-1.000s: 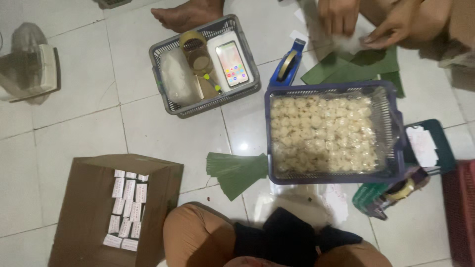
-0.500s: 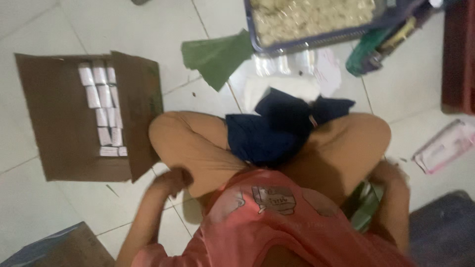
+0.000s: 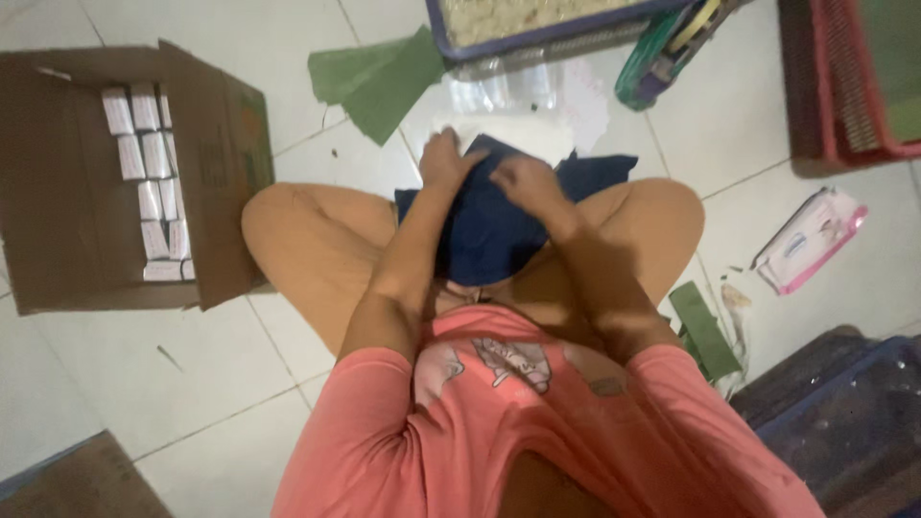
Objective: The person sits on the floor wrapping white cylindrical items in green leaves, folding the leaf around each item and placing the wrapped items into a cardboard box alongside already wrapped ones. They repeatedly take new items and leaves from nearby trays and stack finished pieces in the box.
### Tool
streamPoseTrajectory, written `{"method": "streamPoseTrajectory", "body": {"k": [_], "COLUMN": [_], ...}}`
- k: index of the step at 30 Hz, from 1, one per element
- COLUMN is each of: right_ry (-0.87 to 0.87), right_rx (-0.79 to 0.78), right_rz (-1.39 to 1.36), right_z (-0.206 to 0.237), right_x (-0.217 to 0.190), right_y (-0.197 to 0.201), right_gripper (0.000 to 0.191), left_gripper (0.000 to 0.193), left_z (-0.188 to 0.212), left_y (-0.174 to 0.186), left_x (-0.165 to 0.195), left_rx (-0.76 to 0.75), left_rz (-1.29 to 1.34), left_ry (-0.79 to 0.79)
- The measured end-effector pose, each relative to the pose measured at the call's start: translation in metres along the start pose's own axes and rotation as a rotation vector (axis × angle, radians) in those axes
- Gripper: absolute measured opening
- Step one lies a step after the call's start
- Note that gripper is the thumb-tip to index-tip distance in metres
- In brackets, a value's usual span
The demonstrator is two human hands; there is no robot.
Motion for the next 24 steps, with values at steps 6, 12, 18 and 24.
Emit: {"method": "streamPoseTrajectory", "body": {"k": [6, 12, 18, 24], "right_ry": [-0.028, -0.200, -0.515, -0.535], "right_rx": [-0.021, -0.119, -0.276, -0.244], "right_rz": [-0.141, -0.428, -0.942, -1.053], "right_z": [-0.015, -0.036, -0.043, -0.048], "right_x": [0.001, 0.023, 0.050, 0.057], "right_y": [0.011, -0.011, -0.030, -0.027], "right_gripper": [0.025, 0.027, 0.033, 0.037], "left_gripper": [0.011, 0.017, 0.038, 0.009], "left_z": [0.002, -0.007, -0.009, -0.131], "left_y": [0.002, -0.015, -0.022, 0.006], "left_x": [-0.042, -0.074, -0.079, -0.017], "left_rx": [0.033, -0.198, -0.595, -0.566], "left_rz": [0.278, 0.553, -0.040, 0.923], "left_ry": [0.353, 0.589, 0.388, 0.630]}}
Point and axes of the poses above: each hand's wrist, its own z-axis away from the middle knuckle, its own y-axis out of the back of the hand, x = y × z, the point moved 10 cm from there along -z, towards the middle knuckle, and after that the axes turned 10 degrees about x, right-handed, at the moved point
